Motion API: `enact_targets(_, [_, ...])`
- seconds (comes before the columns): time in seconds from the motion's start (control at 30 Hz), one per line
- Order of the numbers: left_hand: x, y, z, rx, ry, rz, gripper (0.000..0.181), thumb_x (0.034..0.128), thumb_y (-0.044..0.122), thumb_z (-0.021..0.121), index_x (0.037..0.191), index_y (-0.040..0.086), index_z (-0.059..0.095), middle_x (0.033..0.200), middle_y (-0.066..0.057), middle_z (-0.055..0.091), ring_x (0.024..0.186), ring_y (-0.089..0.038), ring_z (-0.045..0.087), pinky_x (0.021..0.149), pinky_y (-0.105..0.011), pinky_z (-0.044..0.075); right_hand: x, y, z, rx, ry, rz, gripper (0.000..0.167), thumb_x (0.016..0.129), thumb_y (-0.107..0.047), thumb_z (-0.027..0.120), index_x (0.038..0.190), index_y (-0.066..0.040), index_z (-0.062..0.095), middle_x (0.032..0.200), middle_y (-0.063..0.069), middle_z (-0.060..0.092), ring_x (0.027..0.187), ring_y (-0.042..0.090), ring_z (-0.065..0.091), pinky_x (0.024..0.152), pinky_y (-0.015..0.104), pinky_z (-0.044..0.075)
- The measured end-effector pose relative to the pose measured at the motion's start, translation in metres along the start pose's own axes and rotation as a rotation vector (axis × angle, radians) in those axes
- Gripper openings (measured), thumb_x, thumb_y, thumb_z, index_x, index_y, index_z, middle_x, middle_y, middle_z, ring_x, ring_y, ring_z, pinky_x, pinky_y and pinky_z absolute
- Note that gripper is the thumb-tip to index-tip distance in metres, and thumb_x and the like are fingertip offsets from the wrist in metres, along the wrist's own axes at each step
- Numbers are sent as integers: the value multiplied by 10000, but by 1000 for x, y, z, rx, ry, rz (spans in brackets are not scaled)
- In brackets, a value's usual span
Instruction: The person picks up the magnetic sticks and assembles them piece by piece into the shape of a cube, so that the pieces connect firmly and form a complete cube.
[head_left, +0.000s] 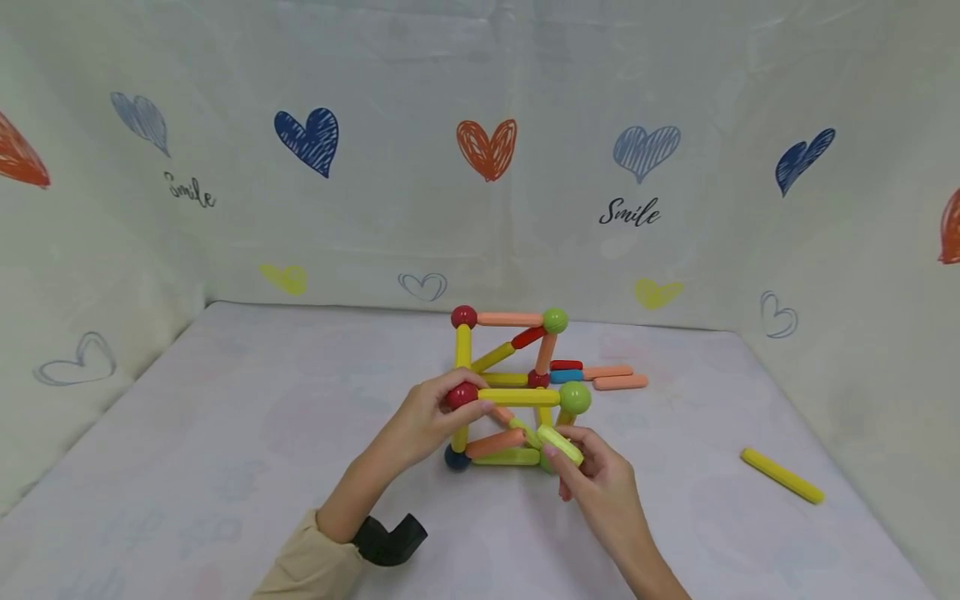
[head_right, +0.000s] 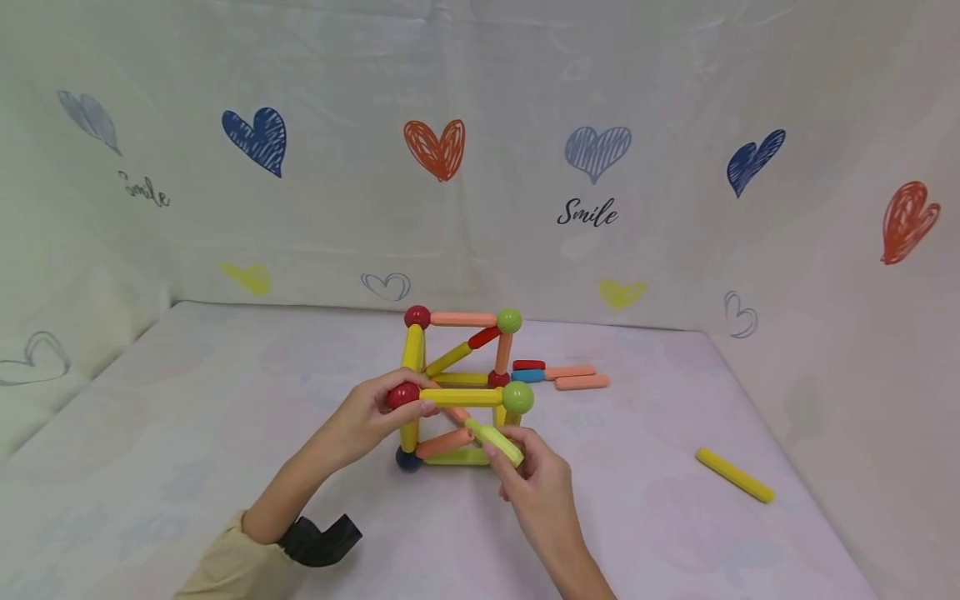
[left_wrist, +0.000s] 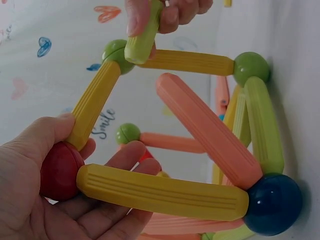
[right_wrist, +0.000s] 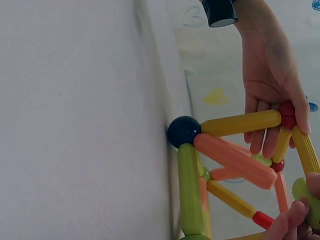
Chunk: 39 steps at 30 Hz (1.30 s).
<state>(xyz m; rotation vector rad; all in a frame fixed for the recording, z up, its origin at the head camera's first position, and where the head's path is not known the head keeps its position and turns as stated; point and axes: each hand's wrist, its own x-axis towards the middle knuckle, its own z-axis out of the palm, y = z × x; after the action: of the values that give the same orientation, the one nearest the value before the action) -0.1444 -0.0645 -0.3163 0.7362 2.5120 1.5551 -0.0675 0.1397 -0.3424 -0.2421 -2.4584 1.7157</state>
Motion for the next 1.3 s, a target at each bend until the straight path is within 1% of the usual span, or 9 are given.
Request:
enact_targets(0.1, [0,-1,0,5,0,3,234,870,239,651,1064,120,596,892,-76,553,747,-166,525,576,-208,485,2,0,2,15,-2,28,356,828,-294,695,1115,-96,628,678,98,563,490,131,491,481,232,427])
enact_targets(0.23, [0,-1,0,8,-2,9,233,870,239,651,1062,119,594,873,-72,544,731,-161,522,561,-206,474,3,0,6,98,4,49,323,814,-217,716,1092,-74,633,668,122,594,489,152,539,521,241,489])
enact_targets(0.37, [0,-1,0,1,-2,13,230,868,231,654,1058,115,595,861,-75,542,693,-154,516,540,-201,455,4,-1,8,160,-7,68,294,818,-169,710,1073,-51,624,725,160,649,555,174,614,588,263,540])
enact_targets(0.5, [0,-1,0,-3,1,10,224,865,212,659,1057,114,598,863,-74,549,680,-150,514,536,-197,449,6,-1,8,177,-32,90,294,858,-222,668,1072,-32,602,839,154,682,649,204,658,644,279,555])
enact_targets(0.6, [0,-1,0,0,3,13,224,864,209,659,1057,113,598,851,-74,550,673,-150,515,535,-198,451,7,0,9,182,-53,87,320,895,-279,617,1070,-13,592,872,131,697,692,228,673,660,287,557])
enact_targets(0.73, [0,-2,0,6,6,20,227,867,218,655,1058,112,599,827,-66,541,663,-148,513,528,-200,448,9,0,11,193,-77,86,369,911,-334,580,1052,8,596,855,124,712,690,230,689,639,290,558])
enact_targets(1.0, [1,-3,2,15,16,20,238,862,247,659,1061,128,605,783,-46,521,667,-149,496,518,-200,424,15,-1,13,182,-91,105,521,863,-484,581,1000,17,622,741,130,706,620,249,689,573,313,556])
enact_targets(1.13, [1,-3,2,8,7,21,233,863,236,659,1064,132,606,806,-55,533,688,-156,502,535,-200,442,16,-2,13,153,-89,115,488,881,-465,568,1002,1,641,727,130,703,602,252,686,564,316,554])
enact_targets(1.3, [0,-2,-1,6,-13,15,246,866,267,652,1068,138,600,829,-57,533,699,-153,504,546,-202,448,18,-4,5,46,-114,133,413,897,-402,581,1020,-18,670,707,95,700,572,220,673,557,292,550])
